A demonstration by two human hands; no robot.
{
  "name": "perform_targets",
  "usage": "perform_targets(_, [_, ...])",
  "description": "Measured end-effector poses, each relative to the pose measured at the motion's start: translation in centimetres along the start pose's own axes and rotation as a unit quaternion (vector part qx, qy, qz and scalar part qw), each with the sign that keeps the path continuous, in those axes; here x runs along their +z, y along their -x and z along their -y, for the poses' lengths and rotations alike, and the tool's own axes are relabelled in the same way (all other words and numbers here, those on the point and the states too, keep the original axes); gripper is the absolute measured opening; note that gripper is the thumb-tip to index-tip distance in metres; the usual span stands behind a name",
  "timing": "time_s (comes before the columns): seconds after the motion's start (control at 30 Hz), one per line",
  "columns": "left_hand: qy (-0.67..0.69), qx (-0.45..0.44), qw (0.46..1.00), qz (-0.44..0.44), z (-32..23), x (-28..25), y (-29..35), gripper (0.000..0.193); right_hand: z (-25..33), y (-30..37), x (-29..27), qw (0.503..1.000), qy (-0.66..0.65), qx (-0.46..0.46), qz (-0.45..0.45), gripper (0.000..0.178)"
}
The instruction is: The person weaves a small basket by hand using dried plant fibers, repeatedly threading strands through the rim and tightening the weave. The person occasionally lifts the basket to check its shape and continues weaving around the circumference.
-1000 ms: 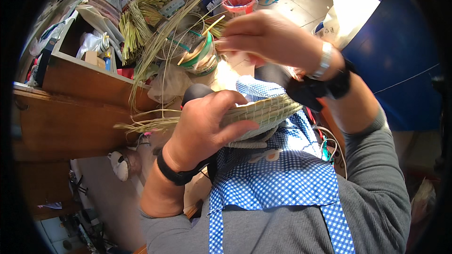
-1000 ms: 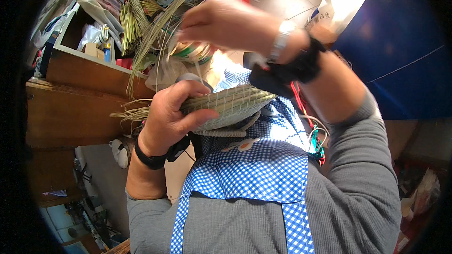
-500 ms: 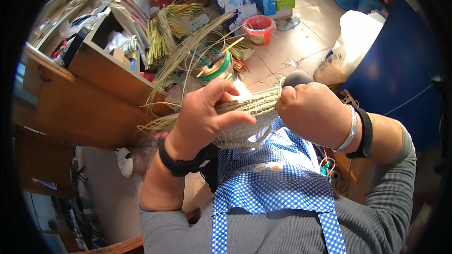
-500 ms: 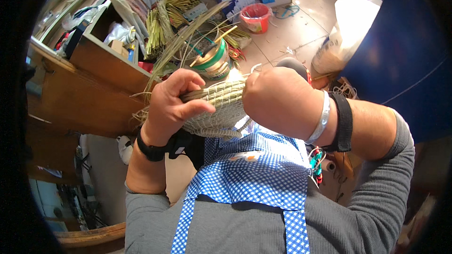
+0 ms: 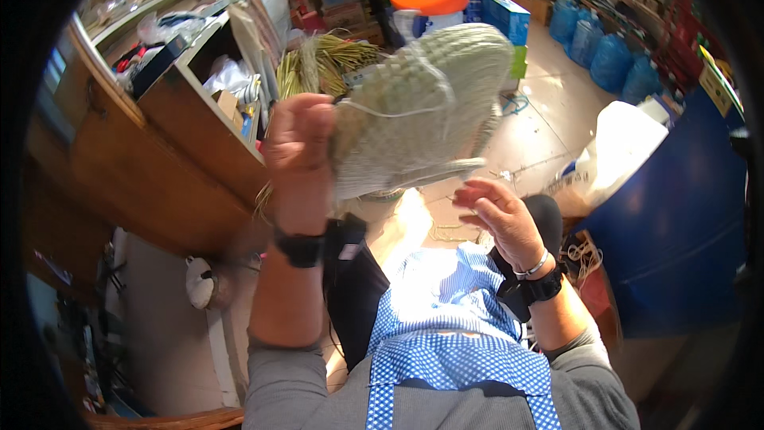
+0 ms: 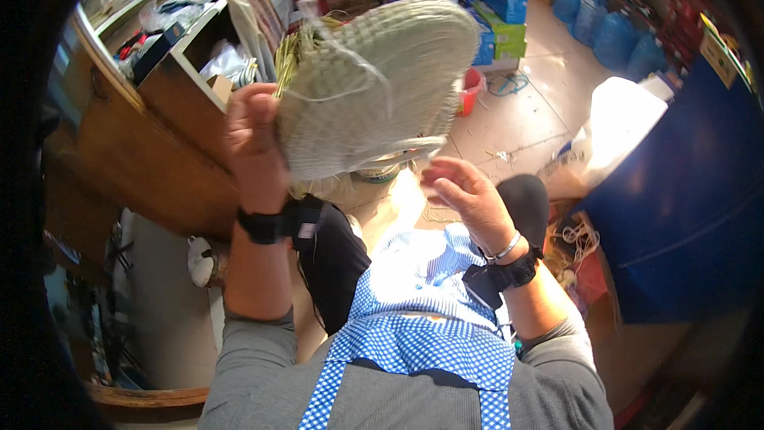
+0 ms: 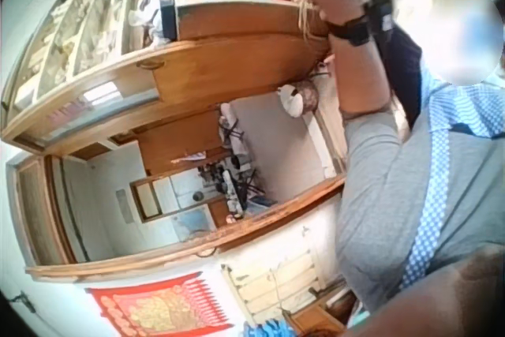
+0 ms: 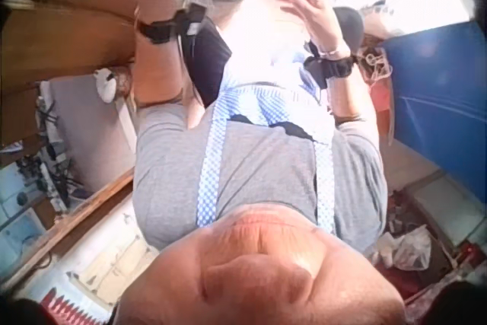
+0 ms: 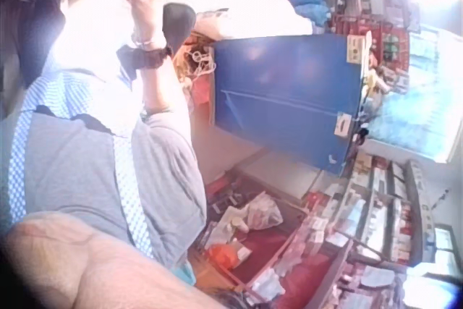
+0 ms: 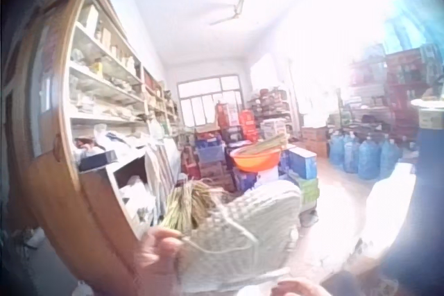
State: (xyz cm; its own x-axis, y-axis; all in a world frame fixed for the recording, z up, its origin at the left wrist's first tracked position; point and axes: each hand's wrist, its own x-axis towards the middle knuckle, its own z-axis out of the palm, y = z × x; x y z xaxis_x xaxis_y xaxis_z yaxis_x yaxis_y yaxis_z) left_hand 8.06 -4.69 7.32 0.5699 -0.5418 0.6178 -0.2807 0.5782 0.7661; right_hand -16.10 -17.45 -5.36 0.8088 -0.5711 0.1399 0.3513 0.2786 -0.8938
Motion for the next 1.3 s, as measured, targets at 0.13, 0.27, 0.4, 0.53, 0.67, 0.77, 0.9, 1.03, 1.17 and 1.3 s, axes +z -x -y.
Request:
perform_targets(0.13, [0.035,0.010,0.999,-0.037,4.0,4.2,0.4,0.023,-0.2,-3.7,-2.1,0.983,-0.142,-0.034,-0.114,0.028])
perform_targets(0.27, [0.013,0.020,1.000,0.020,7.1,6.6,1.7,0.014,-0.2,-4.0,-5.8,0.956,-0.248,-0.014,-0.157,0.038])
perform_targets(0.4, [-0.022,0.013,0.993,0.116,10.6,7.0,2.1,0.019,-0.1,-3.5,-9.6,0.985,-0.148,-0.065,-0.066,0.038])
perform_targets(0.53, [0.098,-0.087,0.982,0.139,15.8,5.0,-0.7,0.029,-0.5,-6.5,-10.8,0.979,-0.081,-0.033,-0.182,0.026])
perform_targets(0.67, [-0.158,-0.245,0.956,0.010,20.7,3.1,-1.6,0.057,-3.5,-10.3,-10.4,0.960,-0.150,-0.055,-0.231,0.018])
perform_targets(0.77, [0.176,-0.383,0.901,0.098,23.0,2.8,-1.7,0.057,-5.0,-10.9,-11.1,0.945,-0.130,0.003,-0.302,0.014])
perform_targets(0.9, [0.229,-0.439,0.855,0.156,27.8,4.1,-2.6,0.053,-4.2,-9.1,-12.4,0.930,-0.064,-0.029,-0.360,0.014])
perform_targets(1.03, [0.261,-0.487,0.757,0.349,36.5,5.3,-4.1,0.060,-2.5,-5.9,-12.2,0.875,-0.057,-0.128,-0.463,0.018])
perform_targets(1.17, [0.147,-0.223,0.753,0.602,45.1,9.2,-5.2,0.098,-2.1,-2.0,-10.3,0.826,0.057,-0.131,-0.546,0.020])
perform_targets(1.3, [0.096,-0.016,0.804,0.587,42.2,14.2,-6.0,0.101,-2.9,2.4,-6.7,0.777,0.091,-0.143,-0.607,0.028])
